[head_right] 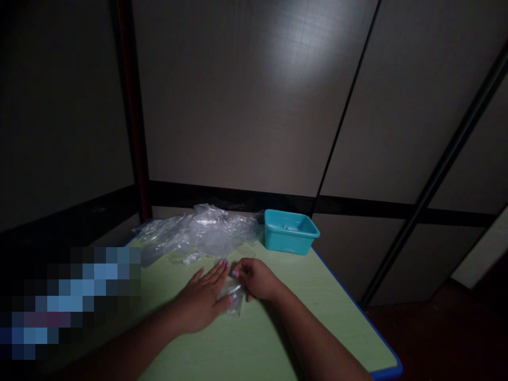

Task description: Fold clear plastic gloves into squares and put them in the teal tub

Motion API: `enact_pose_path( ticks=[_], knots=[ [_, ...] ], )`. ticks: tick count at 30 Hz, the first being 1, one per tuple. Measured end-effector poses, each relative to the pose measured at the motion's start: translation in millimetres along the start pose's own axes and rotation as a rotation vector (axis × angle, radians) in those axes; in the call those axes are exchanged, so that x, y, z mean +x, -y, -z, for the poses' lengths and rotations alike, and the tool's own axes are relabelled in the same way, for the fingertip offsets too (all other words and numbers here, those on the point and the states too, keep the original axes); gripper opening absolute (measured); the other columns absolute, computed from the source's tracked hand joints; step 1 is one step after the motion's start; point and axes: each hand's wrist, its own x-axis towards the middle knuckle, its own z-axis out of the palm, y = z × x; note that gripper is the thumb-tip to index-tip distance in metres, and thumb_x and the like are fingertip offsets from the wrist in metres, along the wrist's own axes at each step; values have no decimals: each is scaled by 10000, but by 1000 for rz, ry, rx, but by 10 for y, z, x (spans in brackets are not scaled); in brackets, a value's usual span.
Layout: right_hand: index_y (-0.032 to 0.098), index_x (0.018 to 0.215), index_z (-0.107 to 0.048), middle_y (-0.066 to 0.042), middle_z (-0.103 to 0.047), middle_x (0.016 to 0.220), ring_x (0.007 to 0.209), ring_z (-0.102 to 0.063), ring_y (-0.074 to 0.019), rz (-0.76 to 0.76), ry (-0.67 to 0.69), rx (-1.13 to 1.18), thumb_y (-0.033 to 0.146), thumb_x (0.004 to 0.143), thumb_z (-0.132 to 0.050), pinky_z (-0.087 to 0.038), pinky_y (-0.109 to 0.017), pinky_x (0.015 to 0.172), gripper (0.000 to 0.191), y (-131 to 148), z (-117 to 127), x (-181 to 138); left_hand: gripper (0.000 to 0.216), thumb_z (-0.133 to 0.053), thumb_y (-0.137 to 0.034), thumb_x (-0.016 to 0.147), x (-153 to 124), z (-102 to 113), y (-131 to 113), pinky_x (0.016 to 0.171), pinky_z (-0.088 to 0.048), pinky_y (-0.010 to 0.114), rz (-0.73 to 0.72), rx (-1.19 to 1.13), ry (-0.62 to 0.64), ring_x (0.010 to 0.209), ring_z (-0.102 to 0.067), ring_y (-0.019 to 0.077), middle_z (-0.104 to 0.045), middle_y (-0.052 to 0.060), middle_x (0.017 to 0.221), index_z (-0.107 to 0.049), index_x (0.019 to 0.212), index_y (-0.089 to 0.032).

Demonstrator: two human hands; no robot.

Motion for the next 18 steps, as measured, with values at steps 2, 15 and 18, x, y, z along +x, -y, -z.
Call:
enact_pose_path(
  ticks=[2, 15, 18],
  knots=[
    [168, 878, -526, 47, -517, 626, 322, -453, -46, 2, 32, 34, 399, 789, -504, -349, -145, 269, 248, 5, 15, -3, 724, -217, -595, 852, -3, 12, -10, 1068, -83, 481, 2, -6, 9, 1349, -54, 236, -72, 72, 1468, -123, 1414, -149],
    [165, 914, -545, 79, -501, 530, 280, -408, -35, 1, 153, 90, 298, 769, -530, -296, -121, 245, 198, -44, 74, 59, 838, -273, -682, 784, -19, 23, -25, 1067, -61, 498, 9, -45, 6, 1349, -28, 238, -44, 74, 1465, -119, 1411, -146],
    [168, 908, -536, 88, -483, 505, 282, -388, -33, 16, 146, 69, 294, 780, -517, -298, -121, 246, 181, -62, 62, 66, 911, -290, -728, 744, -20, 36, -36, 1064, -46, 510, 2, -31, 14, 1348, -28, 252, -38, 89, 1464, -106, 1411, -135]
  ],
)
